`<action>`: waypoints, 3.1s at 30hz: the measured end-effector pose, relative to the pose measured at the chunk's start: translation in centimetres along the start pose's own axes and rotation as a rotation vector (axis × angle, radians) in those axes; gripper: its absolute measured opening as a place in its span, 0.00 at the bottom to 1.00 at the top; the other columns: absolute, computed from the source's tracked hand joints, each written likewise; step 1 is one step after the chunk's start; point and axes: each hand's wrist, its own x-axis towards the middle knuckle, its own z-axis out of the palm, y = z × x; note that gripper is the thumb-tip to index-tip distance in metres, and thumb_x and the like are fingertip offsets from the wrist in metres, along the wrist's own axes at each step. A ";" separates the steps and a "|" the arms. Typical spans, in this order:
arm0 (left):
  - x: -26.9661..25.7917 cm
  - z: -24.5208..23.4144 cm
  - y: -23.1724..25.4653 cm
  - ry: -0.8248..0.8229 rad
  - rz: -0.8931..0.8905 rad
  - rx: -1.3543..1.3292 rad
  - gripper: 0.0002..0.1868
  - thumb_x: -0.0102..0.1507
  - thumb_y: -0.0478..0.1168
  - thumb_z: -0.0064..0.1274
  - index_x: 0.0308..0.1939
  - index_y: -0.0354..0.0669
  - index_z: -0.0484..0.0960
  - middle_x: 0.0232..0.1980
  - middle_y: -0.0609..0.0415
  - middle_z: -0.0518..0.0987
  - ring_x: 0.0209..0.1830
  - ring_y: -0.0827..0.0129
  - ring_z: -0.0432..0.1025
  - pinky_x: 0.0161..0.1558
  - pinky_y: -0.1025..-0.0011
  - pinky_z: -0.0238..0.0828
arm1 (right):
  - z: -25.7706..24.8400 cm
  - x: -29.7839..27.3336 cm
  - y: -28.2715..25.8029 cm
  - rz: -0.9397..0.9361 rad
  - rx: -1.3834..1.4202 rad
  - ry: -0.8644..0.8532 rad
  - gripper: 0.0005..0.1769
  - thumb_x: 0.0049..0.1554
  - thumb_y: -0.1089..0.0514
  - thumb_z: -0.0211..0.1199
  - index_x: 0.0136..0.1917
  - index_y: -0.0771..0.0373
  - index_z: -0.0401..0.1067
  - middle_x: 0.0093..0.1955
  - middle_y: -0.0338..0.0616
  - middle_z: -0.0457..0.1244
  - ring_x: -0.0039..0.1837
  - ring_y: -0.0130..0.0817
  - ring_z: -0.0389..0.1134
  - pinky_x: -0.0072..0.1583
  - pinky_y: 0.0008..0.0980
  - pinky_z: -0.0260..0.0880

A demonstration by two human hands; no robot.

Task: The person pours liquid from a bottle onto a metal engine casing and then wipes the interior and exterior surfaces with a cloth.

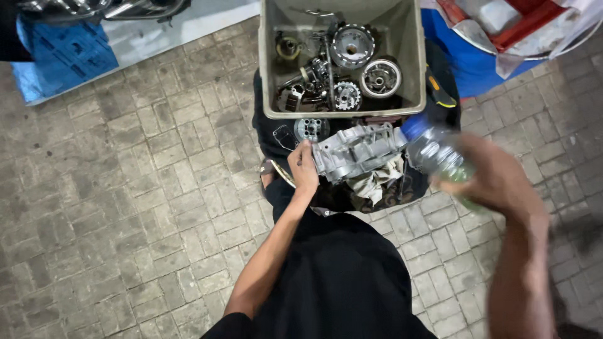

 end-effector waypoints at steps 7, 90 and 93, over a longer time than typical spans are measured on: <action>0.2 0.1 1.2 -0.012 0.004 0.017 0.25 0.73 0.49 0.39 0.22 0.54 0.53 0.23 0.68 0.53 0.27 0.81 0.48 0.31 0.69 0.42 | 0.5 0.7 -5.7 0.050 -0.423 -0.396 0.35 0.50 0.32 0.61 0.67 0.44 0.63 0.58 0.41 0.63 0.56 0.38 0.68 0.52 0.38 0.81; 1.0 -1.3 -3.3 0.041 0.016 0.045 0.20 0.69 0.41 0.47 0.22 0.42 0.77 0.23 0.60 0.68 0.29 0.71 0.62 0.42 0.70 0.67 | 7.1 -1.3 2.1 0.019 0.298 0.299 0.45 0.46 0.51 0.76 0.69 0.75 0.62 0.58 0.79 0.62 0.60 0.82 0.63 0.57 0.74 0.66; 0.3 -0.3 0.8 0.070 0.014 0.031 0.19 0.69 0.40 0.47 0.21 0.45 0.76 0.23 0.62 0.69 0.29 0.73 0.62 0.41 0.71 0.67 | 8.8 -1.2 3.0 0.015 0.708 0.479 0.40 0.53 0.64 0.72 0.74 0.65 0.58 0.65 0.62 0.61 0.68 0.61 0.64 0.68 0.60 0.64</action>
